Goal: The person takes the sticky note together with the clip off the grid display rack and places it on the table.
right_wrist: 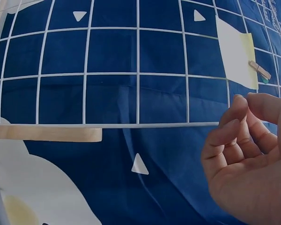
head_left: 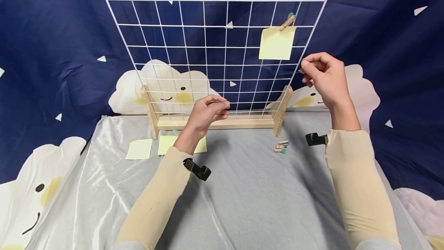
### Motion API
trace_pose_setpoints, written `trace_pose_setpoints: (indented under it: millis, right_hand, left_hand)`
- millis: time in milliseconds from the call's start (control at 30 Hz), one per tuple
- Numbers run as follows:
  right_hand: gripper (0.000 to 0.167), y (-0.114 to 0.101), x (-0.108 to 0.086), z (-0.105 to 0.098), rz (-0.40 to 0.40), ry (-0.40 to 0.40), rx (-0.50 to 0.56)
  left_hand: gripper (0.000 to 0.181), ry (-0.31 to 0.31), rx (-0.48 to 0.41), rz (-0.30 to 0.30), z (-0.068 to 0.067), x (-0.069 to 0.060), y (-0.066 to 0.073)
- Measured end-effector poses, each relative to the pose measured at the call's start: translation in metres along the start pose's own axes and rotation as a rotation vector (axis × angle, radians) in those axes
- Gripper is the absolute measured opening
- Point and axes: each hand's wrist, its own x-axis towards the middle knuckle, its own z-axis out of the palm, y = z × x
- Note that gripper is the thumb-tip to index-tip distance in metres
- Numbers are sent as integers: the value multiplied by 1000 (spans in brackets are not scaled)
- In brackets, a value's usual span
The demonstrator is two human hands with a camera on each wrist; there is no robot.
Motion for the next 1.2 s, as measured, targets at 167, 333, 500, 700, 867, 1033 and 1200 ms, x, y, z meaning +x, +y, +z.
trace_pose_setpoints:
  millis: [167,333,500,700,867,1033,1200]
  right_hand:
    - [7,-6,4,3,-8,-5,64]
    - [5,-11,8,5,-35,-7,108]
    - [5,-17,12,8,-44,-4,118]
    - [5,-25,17,10,-63,6,127]
    - [5,-30,23,12,-77,10,135]
    - [5,-37,28,14,-79,21,143]
    - [7,-42,32,17,-72,32,137]
  left_hand:
    - [7,-7,-5,7,8,5,5]
    - [8,-17,6,12,15,10,11]
    - [9,-19,-1,14,22,13,17]
    - [8,-32,-3,36,28,16,21]
    - [7,-31,8,42,31,18,25]
    - [7,-39,11,35,35,19,30]
    - [8,-50,10,47,39,22,34]
